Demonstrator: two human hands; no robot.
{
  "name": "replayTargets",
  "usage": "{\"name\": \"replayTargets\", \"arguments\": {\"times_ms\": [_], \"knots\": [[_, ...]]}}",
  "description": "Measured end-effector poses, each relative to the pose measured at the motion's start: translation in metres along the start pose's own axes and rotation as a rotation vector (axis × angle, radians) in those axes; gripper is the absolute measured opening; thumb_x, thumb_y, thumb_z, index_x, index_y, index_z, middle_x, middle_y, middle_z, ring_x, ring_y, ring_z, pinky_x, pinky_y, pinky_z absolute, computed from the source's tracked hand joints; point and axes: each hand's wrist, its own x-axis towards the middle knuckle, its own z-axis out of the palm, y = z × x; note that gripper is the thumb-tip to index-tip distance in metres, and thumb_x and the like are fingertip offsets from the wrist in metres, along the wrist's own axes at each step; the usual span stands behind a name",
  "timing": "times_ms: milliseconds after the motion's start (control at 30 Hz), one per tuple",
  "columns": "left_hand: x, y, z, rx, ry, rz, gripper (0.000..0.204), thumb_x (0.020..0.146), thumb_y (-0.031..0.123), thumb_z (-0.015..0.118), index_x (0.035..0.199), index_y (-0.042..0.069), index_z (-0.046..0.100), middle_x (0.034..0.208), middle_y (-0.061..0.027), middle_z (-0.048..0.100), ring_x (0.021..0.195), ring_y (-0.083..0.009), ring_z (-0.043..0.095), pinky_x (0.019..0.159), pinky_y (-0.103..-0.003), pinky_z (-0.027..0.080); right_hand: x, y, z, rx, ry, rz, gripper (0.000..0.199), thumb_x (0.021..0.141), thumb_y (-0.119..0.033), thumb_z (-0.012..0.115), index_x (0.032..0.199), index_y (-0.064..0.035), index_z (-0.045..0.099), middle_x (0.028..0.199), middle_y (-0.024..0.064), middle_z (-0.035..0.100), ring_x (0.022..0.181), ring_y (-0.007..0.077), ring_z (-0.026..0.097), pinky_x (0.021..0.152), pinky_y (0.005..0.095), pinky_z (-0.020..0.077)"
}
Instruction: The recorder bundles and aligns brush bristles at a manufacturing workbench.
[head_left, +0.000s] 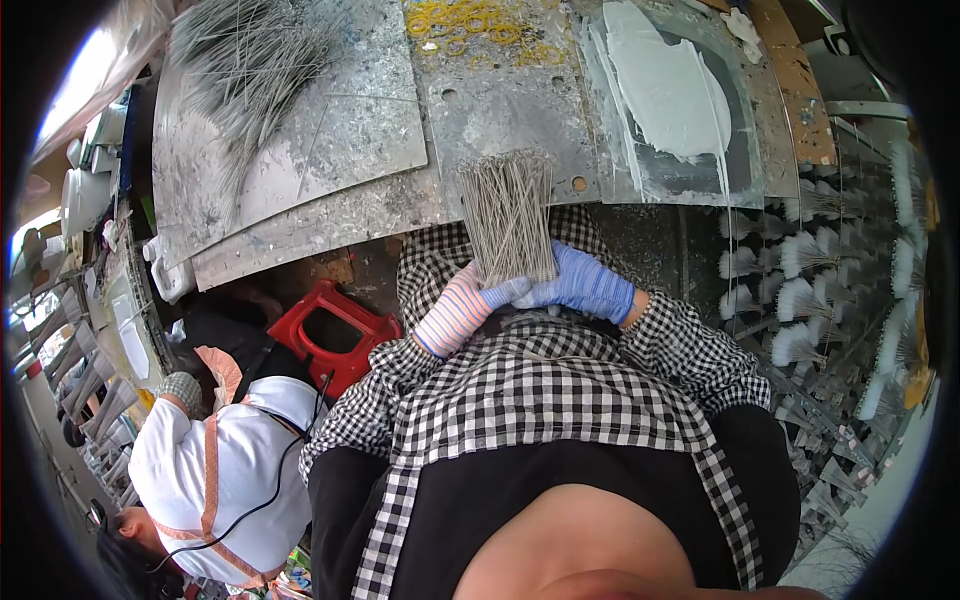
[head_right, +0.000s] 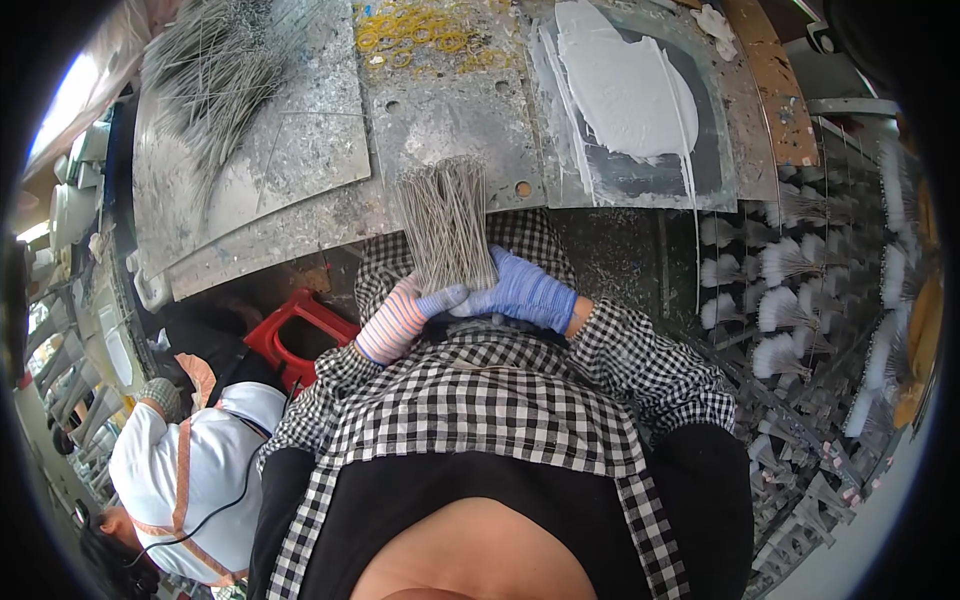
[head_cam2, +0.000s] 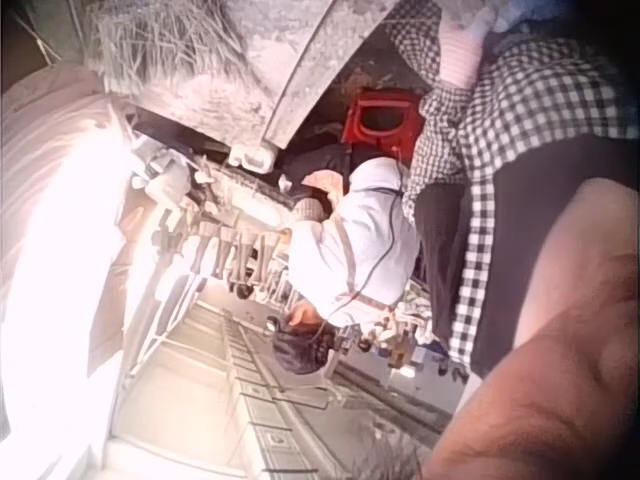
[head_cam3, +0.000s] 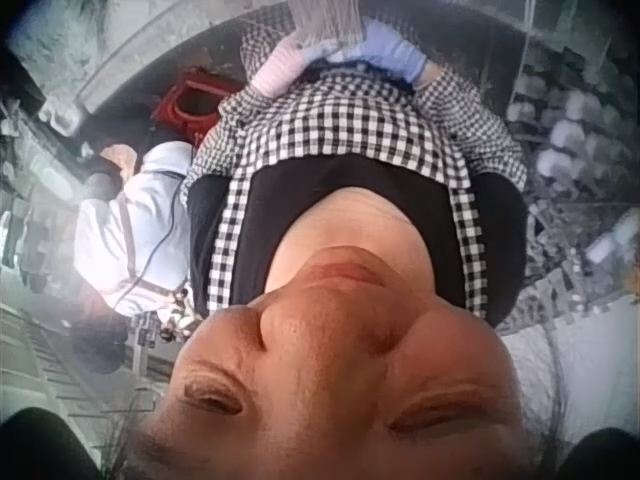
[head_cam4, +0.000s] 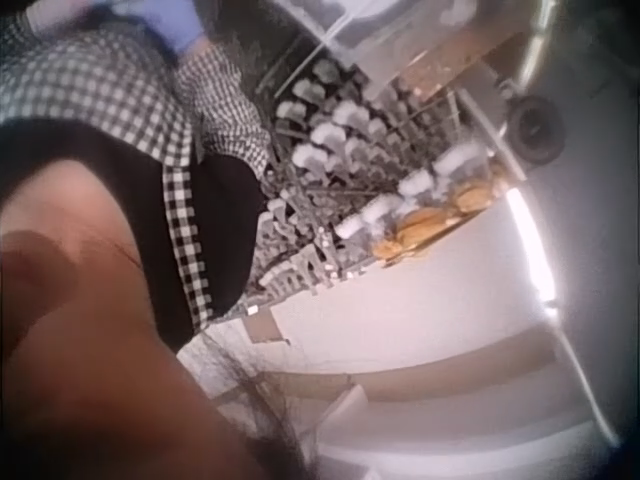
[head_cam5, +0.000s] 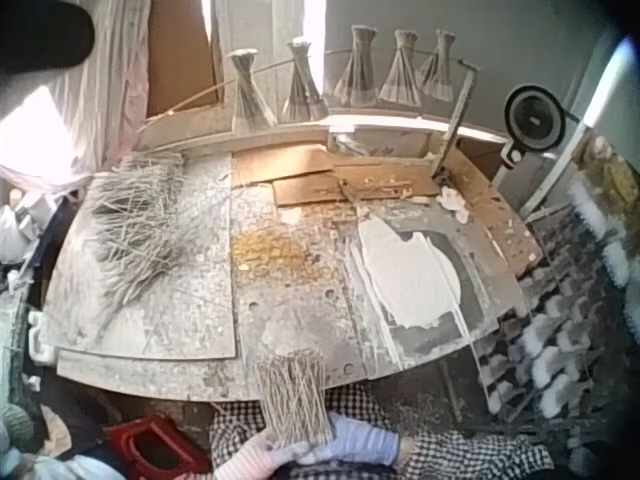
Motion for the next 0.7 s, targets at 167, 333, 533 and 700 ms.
{"name": "replayTargets", "arguments": {"times_ms": [167,333,533,700], "knots": [[-0.011,0.009,-0.014,0.019,0.117,-0.105,0.043,0.094,0.018,0.066,0.132,0.001,0.055,0.116,-0.0112,0.068,0.1,-0.0191,0.068,0.082,-0.03,0.059,-0.015,-0.001,-0.011,0.197,-0.074,0.003,0.059,0.079,-0.017,0.083,0.128,-0.0011,0.055,0.104,0.0063,0.067,0.077,0.0105,0.065,0.06,0.0218,0.0565],[-0.004,0.011,-0.008,0.191,0.129,-0.093,0.036,0.088,0.008,0.071,0.121,0.0,0.06,0.105,-0.0089,0.071,0.091,-0.0156,0.069,0.077,-0.027,0.059,-0.019,-0.008,0.01,0.473,0.044,-0.029,0.058,0.083,-0.017,0.081,0.132,-0.0025,0.054,0.115,0.0095,0.066,0.105,0.016,0.065,0.079,0.0248,0.0599],[0.001,0.02,0.004,0.157,0.155,0.091,0.041,0.083,0.009,0.077,0.119,0.001,0.06,0.088,-0.0021,0.068,0.062,-0.0069,0.059,0.057,-0.021,0.049,-0.013,0.0,0.008,0.357,0.137,-0.154,0.035,0.087,-0.017,0.076,0.112,0.0011,0.059,0.084,0.0067,0.068,0.046,0.0058,0.052,0.043,0.0187,0.0448],[-0.011,0.024,-0.03,0.209,-0.013,-0.193,0.031,0.086,0.011,0.077,0.113,0.002,0.064,0.087,-0.0026,0.068,0.066,-0.0065,0.06,0.06,-0.021,0.049,-0.039,-0.016,-0.022,0.297,-0.015,-0.042,0.028,0.088,-0.018,0.073,0.105,0.0008,0.061,0.071,0.0061,0.066,0.046,0.0073,0.055,0.041,0.0194,0.0451]]}}
